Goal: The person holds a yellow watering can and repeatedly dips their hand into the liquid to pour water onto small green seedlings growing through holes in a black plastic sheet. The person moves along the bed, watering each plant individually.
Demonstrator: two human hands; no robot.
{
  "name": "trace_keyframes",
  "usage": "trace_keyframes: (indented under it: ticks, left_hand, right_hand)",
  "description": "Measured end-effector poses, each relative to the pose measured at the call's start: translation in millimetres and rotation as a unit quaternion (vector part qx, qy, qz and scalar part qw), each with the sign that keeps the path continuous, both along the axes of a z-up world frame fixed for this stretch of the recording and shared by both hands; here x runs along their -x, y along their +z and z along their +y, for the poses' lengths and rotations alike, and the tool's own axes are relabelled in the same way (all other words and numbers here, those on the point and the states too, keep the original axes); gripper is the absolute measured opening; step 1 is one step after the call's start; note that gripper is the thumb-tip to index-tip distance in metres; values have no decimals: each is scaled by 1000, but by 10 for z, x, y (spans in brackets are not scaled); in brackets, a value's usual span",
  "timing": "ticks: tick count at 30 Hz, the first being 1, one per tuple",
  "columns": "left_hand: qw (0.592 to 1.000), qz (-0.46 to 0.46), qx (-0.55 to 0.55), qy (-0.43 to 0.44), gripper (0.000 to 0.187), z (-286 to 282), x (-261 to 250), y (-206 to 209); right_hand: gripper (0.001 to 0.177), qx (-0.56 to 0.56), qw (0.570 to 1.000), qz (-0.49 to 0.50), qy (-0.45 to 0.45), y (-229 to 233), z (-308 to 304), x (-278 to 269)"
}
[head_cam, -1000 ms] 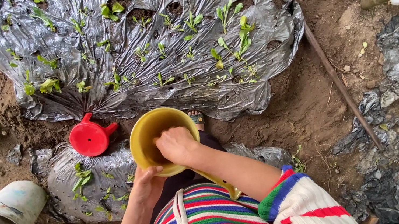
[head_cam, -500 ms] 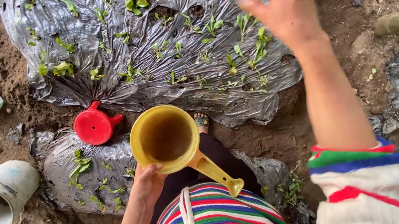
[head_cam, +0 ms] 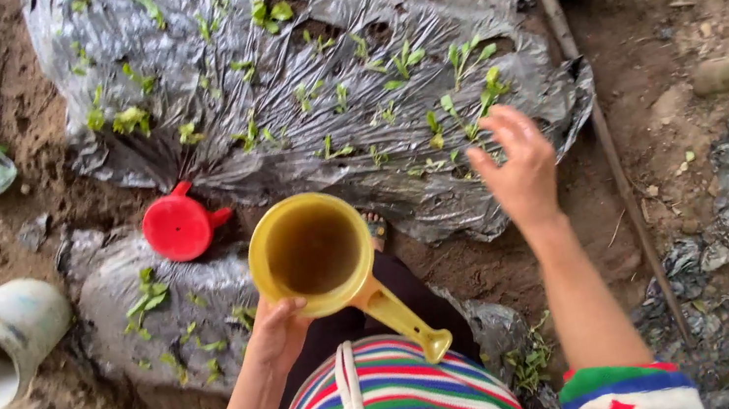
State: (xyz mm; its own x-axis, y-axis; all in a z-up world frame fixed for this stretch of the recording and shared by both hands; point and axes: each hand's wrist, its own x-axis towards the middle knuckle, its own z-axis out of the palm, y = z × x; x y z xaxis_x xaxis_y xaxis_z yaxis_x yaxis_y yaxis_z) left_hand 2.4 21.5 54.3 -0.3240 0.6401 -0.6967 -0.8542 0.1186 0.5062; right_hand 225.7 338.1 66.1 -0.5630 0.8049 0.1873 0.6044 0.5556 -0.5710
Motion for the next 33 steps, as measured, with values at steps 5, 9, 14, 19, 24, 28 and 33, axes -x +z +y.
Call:
trace_keyframes:
  ticks: [5,9,14,19,24,28,33]
  left_hand:
    - [1000,-15,13,-11,89,5,-28,-261]
    - [1000,-2,3,-19,87,13,-46,-457]
    - [999,-22,-13,-28,101,196,1,-510]
    - [997,-45,-40,-51,100,438,402,-82]
    - [994,-38,-42,-93,100,413,1084,-222]
    - [993,-34,0,-109,102,334,1750,113]
    - [994,-17,40,-98,89,202,2468,166]
  right_hand:
    - [27,29,979,128,153,-97,-1075,812]
    - [25,-13,961,38,275,-471,-1441,1210]
    - [12,-38,915,-265,302,-1099,-1472,1393]
    - [43,74,936,-144,312,736,-765,1658]
    - [29,-57,977,142,148,1964,-217,2011]
    - [12,-203,951,224,71,1179,364,2424]
    - [8,-217,968,129,3,1525,-77,2450]
